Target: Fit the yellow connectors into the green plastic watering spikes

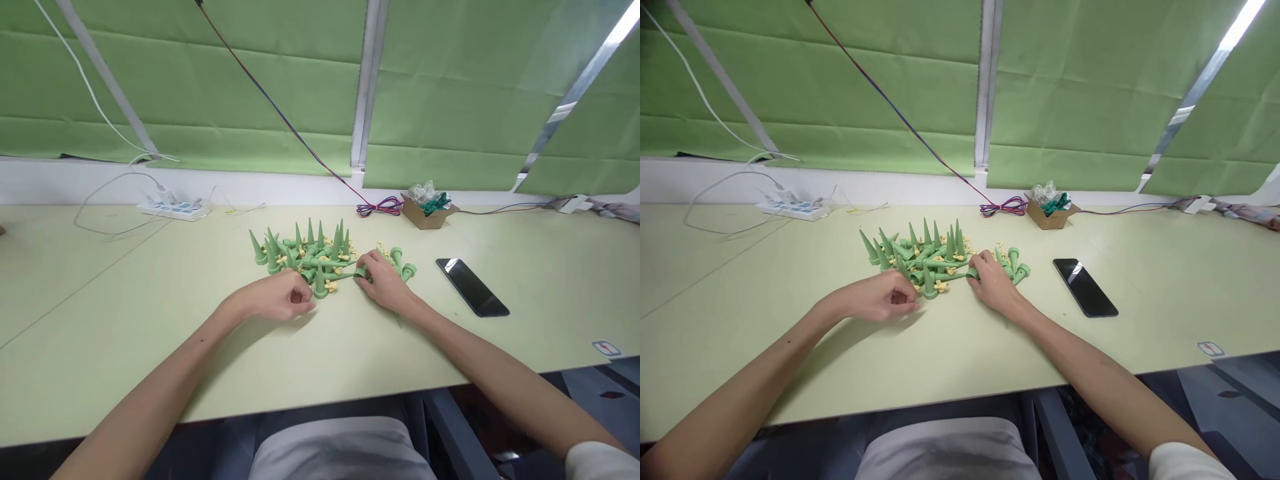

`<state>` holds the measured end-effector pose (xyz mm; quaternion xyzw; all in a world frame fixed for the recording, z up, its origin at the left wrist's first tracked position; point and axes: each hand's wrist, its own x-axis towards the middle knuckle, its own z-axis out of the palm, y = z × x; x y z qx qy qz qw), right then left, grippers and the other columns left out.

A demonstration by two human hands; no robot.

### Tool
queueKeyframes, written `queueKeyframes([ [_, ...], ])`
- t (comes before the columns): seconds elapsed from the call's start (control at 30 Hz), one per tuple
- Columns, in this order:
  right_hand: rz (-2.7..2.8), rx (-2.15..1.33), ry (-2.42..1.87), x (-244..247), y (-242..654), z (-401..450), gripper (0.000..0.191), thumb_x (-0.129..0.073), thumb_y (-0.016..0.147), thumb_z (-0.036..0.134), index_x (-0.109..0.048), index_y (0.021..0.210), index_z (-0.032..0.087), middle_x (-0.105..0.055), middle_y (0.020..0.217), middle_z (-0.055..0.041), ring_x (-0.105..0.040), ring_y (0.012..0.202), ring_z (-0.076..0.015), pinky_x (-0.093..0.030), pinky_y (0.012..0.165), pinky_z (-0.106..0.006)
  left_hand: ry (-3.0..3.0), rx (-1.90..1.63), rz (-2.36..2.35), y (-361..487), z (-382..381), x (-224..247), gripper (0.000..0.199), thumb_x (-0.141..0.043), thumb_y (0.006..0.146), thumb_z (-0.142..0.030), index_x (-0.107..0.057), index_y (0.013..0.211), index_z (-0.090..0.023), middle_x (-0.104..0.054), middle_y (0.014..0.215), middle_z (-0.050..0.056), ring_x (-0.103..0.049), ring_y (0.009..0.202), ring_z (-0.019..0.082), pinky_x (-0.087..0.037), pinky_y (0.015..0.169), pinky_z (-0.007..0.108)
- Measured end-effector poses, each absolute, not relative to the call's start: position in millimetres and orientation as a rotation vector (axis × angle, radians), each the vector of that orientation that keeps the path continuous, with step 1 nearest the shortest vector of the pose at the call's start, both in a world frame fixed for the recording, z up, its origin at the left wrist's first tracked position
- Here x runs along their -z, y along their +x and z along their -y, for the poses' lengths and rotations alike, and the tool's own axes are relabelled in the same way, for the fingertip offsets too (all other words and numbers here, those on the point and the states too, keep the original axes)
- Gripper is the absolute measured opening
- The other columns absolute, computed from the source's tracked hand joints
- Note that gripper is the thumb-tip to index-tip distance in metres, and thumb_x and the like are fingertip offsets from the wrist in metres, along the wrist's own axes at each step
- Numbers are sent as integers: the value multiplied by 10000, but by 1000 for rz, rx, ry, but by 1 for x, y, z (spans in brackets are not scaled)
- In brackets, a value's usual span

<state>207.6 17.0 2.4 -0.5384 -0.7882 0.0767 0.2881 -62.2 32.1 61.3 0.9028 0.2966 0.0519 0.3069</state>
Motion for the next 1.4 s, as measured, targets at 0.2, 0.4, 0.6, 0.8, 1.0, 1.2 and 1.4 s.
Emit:
queueKeyframes([
  [0.2,2079,-182,-1410,-1,209,-17,155,-566,869,139,-496,988,210,-525,1084,-80,-574,784,-197,-485,783,-378,2446,-131,-787,-65,-36,-51,223,-530,730,-165,-431,532,-191,-420,514,-16,-321,478,114,-240,470,276],
  [0.4,2041,-171,-1392,-1,209,-19,170,-562,845,123,-487,971,211,-517,1053,-74,-569,754,-189,-485,769,-377,2446,-165,-816,-64,-36,-50,152,-538,711,-154,-503,568,-192,-487,540,-8,-372,484,123,-234,456,273],
  [0.6,1986,-162,-1336,-5,208,-16,171,-539,837,112,-495,968,213,-522,1027,-67,-578,772,-195,-482,754,-358,2433,-172,-782,-64,-35,-48,222,-560,730,-167,-456,535,-187,-445,517,-16,-342,474,111,-213,455,277],
  [0.8,1858,-113,-1233,-17,201,-7,174,-557,814,104,-504,933,219,-535,987,-59,-573,803,-200,-485,775,-360,2351,-212,-709,-50,-23,-51,413,-617,852,-384,-458,536,-172,-410,499,-30,-321,459,85,-229,447,258],
  [1.0,1865,-91,-958,-24,191,8,163,-578,819,122,-500,909,234,-547,992,-67,-569,867,-213,-502,776,-372,2235,-683,-880,-23,-5,-34,353,-517,953,-452,-579,754,-167,-412,529,-50,-329,492,86,-259,489,239],
  [1.2,1975,-96,-748,-21,186,13,190,-563,821,106,-499,940,240,-524,984,-63,-557,865,-201,-509,728,-358,2087,-950,-935,-7,6,-17,298,-476,989,-443,-541,868,-179,-514,634,-35,-412,525,88,-303,497,224],
  [1.4,2038,-108,-656,-19,185,13,215,-558,823,93,-493,966,241,-519,975,-61,-548,868,-197,-514,714,-344,2153,-975,-982,-5,9,-18,349,-517,971,-426,-490,730,-175,-470,592,-45,-391,523,81,-305,510,229],
])
